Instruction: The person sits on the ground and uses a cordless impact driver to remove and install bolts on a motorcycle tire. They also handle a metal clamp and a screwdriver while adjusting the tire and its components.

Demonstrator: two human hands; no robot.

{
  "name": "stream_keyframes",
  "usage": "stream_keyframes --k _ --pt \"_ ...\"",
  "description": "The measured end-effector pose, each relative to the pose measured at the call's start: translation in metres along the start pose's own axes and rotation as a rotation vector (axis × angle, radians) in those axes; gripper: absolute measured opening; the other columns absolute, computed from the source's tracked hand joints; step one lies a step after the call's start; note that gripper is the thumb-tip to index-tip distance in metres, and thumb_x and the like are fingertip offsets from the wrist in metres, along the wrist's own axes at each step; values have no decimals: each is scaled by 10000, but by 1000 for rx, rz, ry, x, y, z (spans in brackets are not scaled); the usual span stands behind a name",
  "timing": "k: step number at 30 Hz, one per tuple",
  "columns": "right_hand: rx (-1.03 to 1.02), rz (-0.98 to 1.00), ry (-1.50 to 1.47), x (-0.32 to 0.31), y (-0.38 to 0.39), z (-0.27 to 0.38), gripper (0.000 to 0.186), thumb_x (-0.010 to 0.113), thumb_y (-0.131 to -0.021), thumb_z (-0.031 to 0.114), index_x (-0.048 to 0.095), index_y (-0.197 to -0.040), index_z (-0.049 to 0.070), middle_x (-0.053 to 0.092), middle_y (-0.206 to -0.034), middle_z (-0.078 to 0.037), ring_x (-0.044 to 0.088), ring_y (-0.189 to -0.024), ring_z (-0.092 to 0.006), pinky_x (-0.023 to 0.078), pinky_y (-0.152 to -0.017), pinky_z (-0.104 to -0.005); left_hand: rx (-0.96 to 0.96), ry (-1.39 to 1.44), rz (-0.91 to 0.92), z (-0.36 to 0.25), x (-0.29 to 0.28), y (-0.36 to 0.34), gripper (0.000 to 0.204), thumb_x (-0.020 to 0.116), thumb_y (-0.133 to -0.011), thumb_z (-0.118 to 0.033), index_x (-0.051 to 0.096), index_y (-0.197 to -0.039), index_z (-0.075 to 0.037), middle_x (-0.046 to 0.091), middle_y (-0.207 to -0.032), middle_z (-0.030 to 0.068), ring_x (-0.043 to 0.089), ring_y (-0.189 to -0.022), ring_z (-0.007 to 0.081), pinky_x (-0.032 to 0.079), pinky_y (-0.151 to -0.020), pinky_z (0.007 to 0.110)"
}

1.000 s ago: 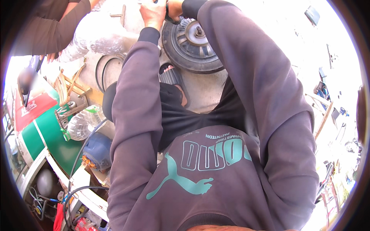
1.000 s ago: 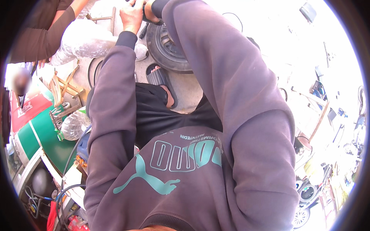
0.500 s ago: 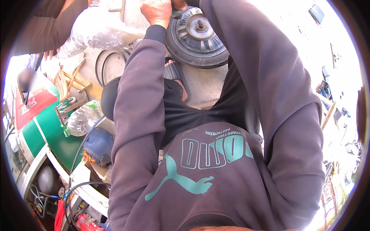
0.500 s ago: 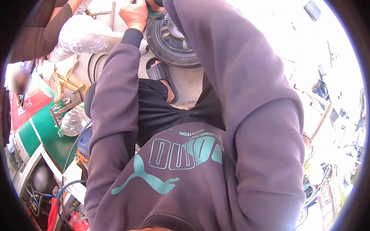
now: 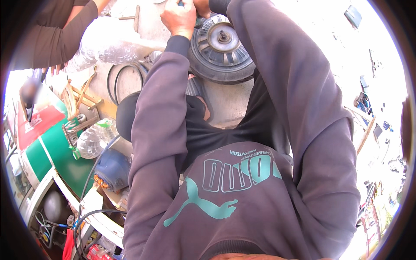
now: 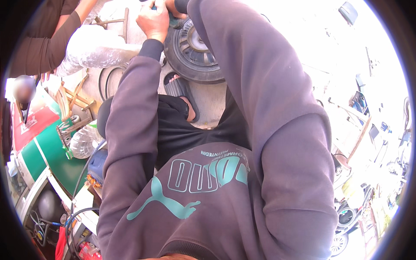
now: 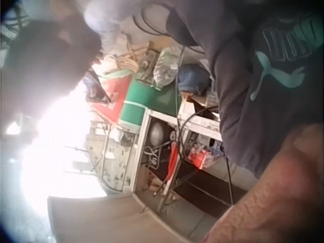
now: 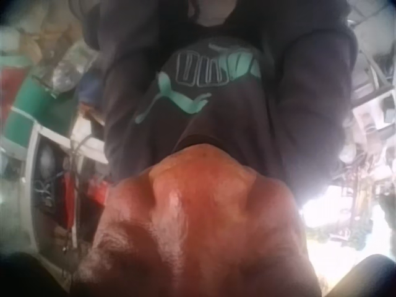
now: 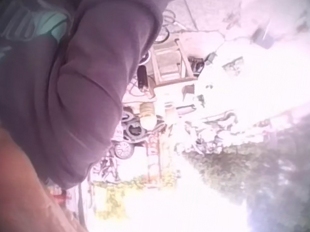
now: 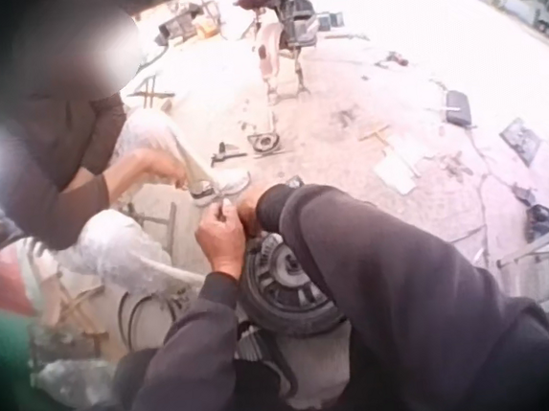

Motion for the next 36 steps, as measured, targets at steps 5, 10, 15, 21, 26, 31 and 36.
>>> stream_keyframes --k 5,10,15,21,26,31,36 --pt "-93 160 91 14 -28 -56 377 835 -702 255 798 -1051 118 762 -1018 -133 718 -973 -282 548 -846 -412 -24 387 154 -10 4 16 435 406 -1095 -332 583 -1209 49 653 -1147 168 596 -1053 262 447 -953 395" --pt "-195 -300 257 -9 -8 14 201 715 -773 216 795 -897 79 752 -910 -155 731 -868 -325 571 -767 -434 -319 606 76 32 -11 33 569 351 -1074 -455 608 -1115 51 671 -1094 232 633 -996 326 470 -907 429" --pt "-29 -221 209 -57 17 -1 241 828 -649 242 790 -821 77 739 -821 -159 723 -775 -310 565 -671 -447 -378 826 269 -9 -18 -9 737 265 -1064 -621 578 -1279 10 665 -1134 118 613 -1065 210 453 -986 358" --pt "126 -366 97 -4 42 -60 253 753 -656 252 781 -839 79 736 -805 -150 714 -746 -280 551 -662 -420 -670 805 470 12 25 13 786 289 -1039 -665 532 -1378 1 637 -1277 140 576 -1211 236 404 -1068 376" --pt "388 -90 -535 3 71 -86 230 826 -709 242 759 -797 41 717 -718 -79 673 -617 -195 527 -566 -363 -546 308 855 84 64 61 549 466 -1010 -285 437 -1481 -4 522 -1476 190 468 -1405 283 323 -1185 366" --pt "438 -49 -712 15 76 -101 220 848 -703 217 763 -795 37 711 -721 -76 657 -612 -181 517 -558 -348 -208 203 920 65 50 77 683 475 -836 28 413 -1514 -26 512 -1484 220 460 -1417 296 339 -1182 355" --pt "505 -59 -697 19 65 -102 245 859 -690 230 768 -801 31 718 -736 -78 661 -635 -177 521 -579 -342 -136 -14 932 71 66 71 701 526 -840 -86 427 -1531 -157 536 -1414 258 488 -1346 414 370 -1150 444"
Point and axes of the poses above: each hand's wrist, its own y-axis away from the middle knuckle, its own x-axis out of the palm, z = x × y, the point moved 1 cm from there along -y, towards the middle knuckle
